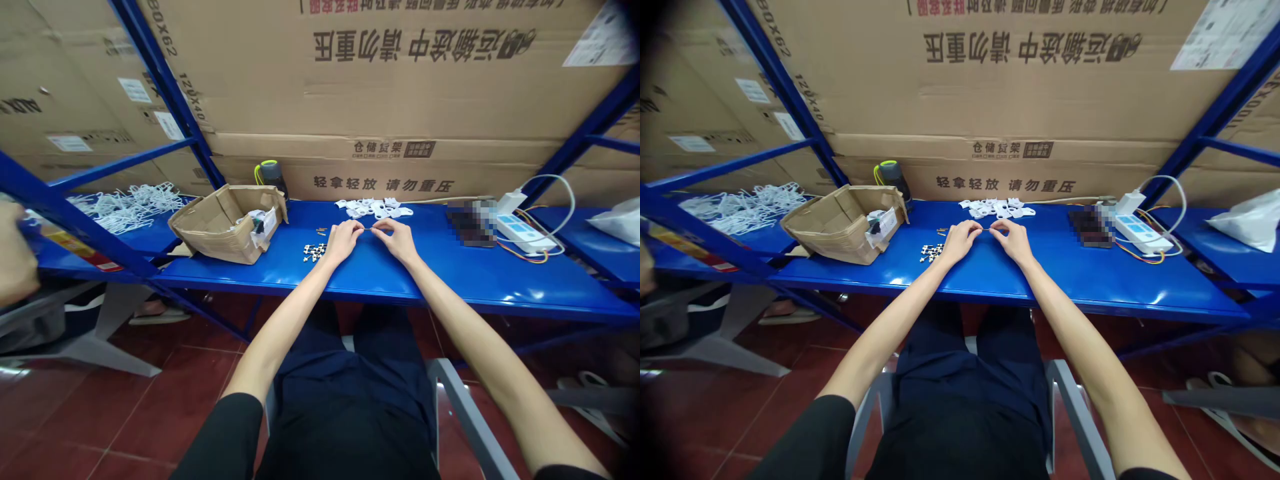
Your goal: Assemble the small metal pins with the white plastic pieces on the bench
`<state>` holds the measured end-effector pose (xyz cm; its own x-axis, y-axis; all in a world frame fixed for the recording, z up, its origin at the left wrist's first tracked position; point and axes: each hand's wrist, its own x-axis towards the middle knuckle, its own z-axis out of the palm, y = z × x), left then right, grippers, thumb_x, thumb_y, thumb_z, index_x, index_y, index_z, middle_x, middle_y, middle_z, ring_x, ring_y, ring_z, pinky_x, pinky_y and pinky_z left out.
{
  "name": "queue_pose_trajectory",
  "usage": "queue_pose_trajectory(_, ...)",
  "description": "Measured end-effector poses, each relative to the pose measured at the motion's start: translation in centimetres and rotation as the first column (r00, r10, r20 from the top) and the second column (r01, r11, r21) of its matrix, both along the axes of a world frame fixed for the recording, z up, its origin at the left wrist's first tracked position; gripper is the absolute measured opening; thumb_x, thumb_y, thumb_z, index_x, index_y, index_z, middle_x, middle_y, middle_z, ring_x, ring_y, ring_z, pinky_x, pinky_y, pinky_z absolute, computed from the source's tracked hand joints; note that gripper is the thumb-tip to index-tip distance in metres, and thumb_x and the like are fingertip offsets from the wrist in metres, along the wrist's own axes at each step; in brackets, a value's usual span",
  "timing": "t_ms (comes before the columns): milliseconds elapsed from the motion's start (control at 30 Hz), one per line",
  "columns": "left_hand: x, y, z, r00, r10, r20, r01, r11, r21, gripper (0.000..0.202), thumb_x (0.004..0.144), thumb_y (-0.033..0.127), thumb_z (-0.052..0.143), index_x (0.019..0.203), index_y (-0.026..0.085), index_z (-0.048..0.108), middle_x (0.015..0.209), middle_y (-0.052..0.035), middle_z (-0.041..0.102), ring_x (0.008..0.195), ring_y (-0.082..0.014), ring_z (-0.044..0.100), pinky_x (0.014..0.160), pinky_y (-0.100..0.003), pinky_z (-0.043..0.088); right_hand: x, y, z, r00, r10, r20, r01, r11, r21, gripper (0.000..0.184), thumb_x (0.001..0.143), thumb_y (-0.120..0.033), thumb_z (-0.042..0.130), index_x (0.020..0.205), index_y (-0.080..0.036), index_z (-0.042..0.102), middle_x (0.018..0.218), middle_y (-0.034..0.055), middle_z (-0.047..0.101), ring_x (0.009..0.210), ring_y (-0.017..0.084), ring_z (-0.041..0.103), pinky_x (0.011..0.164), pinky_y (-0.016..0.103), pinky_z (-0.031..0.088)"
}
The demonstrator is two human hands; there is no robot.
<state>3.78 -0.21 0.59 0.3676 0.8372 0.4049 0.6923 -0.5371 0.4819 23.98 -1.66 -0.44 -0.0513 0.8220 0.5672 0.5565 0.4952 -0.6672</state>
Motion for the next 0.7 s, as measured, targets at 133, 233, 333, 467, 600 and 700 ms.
queue_pose_trajectory(133, 0.01, 0.11, -0.03, 0.999, -0.03, 0.013, 0.03, 1.0, 0.002, 0.019, 0.11, 0.028, 0.053, 0.115, 0.025, 0.071, 0.124, -0.0033, 0.077, 0.121, -0.0221, 0.067, 0.104, -0.036, 0.043, -0.09, -0.22, 0.12, 0.999, 0.03, -0.031, -0.032, 0.999, -0.038, 0.025, 0.09, -0.048, 0.072, 0.095, -0.024, 0.076, 0.1, 0.0063, 0.084, 0.093, 0.03, 0.08, 0.093, 0.045, 0.063)
queue_pose_trajectory(233, -0.02, 0.13, -0.09, 0.999, -0.035, 0.017, 0.035, 0.999, 0.007, 0.019, 0.11, 0.028, 0.054, 0.114, 0.025, 0.072, 0.123, -0.0028, 0.077, 0.121, -0.022, 0.067, 0.104, -0.035, 0.043, -0.09, -0.31, 0.1, 0.999, 0.05, -0.019, -0.05, 0.998, -0.044, 0.025, 0.092, -0.045, 0.07, 0.103, -0.025, 0.08, 0.107, 0.0065, 0.084, 0.098, 0.031, 0.08, 0.096, 0.046, 0.062)
queue_pose_trajectory(333, -0.06, 0.12, -0.13, 1.0, -0.026, 0.016, 0.026, 1.0, 0.017, 0.019, 0.11, 0.029, 0.053, 0.114, 0.025, 0.072, 0.123, -0.0034, 0.077, 0.121, -0.0228, 0.067, 0.104, -0.036, 0.042, -0.1, -0.37, 0.13, 0.999, 0.051, 0.012, -0.051, 0.998, -0.039, 0.023, 0.094, -0.041, 0.068, 0.101, -0.026, 0.082, 0.109, 0.006, 0.084, 0.104, 0.032, 0.079, 0.099, 0.048, 0.061)
queue_pose_trajectory(467, -0.05, 0.09, -0.07, 1.0, -0.01, 0.014, 0.01, 1.0, 0.008, 0.02, 0.11, 0.03, 0.053, 0.113, 0.025, 0.071, 0.123, -0.0034, 0.077, 0.121, -0.0227, 0.067, 0.105, -0.036, 0.042, -0.14, -0.51, 0.32, 0.999, 0.051, -0.014, -0.052, 0.995, -0.087, 0.022, 0.091, -0.045, 0.073, 0.097, -0.026, 0.081, 0.103, 0.0053, 0.085, 0.097, 0.031, 0.081, 0.096, 0.046, 0.062)
queue_pose_trajectory(600, 0.01, 0.07, 0.05, 0.999, -0.034, 0.024, 0.034, 0.999, 0.002, 0.018, 0.11, 0.028, 0.054, 0.113, 0.024, 0.071, 0.123, -0.003, 0.078, 0.12, -0.0218, 0.067, 0.104, -0.035, 0.043, -0.11, -0.47, 0.37, 0.998, 0.04, -0.042, -0.044, 0.993, -0.109, 0.024, 0.087, -0.048, 0.077, 0.095, -0.024, 0.077, 0.099, 0.0058, 0.084, 0.095, 0.031, 0.081, 0.092, 0.043, 0.062)
queue_pose_trajectory(700, 0.01, 0.1, 0.05, 0.998, -0.054, 0.042, 0.054, 0.999, 0.005, 0.017, 0.109, 0.026, 0.055, 0.111, 0.023, 0.072, 0.122, -0.0036, 0.078, 0.119, -0.0222, 0.068, 0.104, -0.035, 0.043, -0.05, -0.34, 0.29, 0.998, 0.039, -0.059, -0.046, 0.992, -0.118, 0.028, 0.087, -0.051, 0.077, 0.094, -0.024, 0.076, 0.097, 0.0058, 0.084, 0.096, 0.033, 0.081, 0.091, 0.044, 0.062)
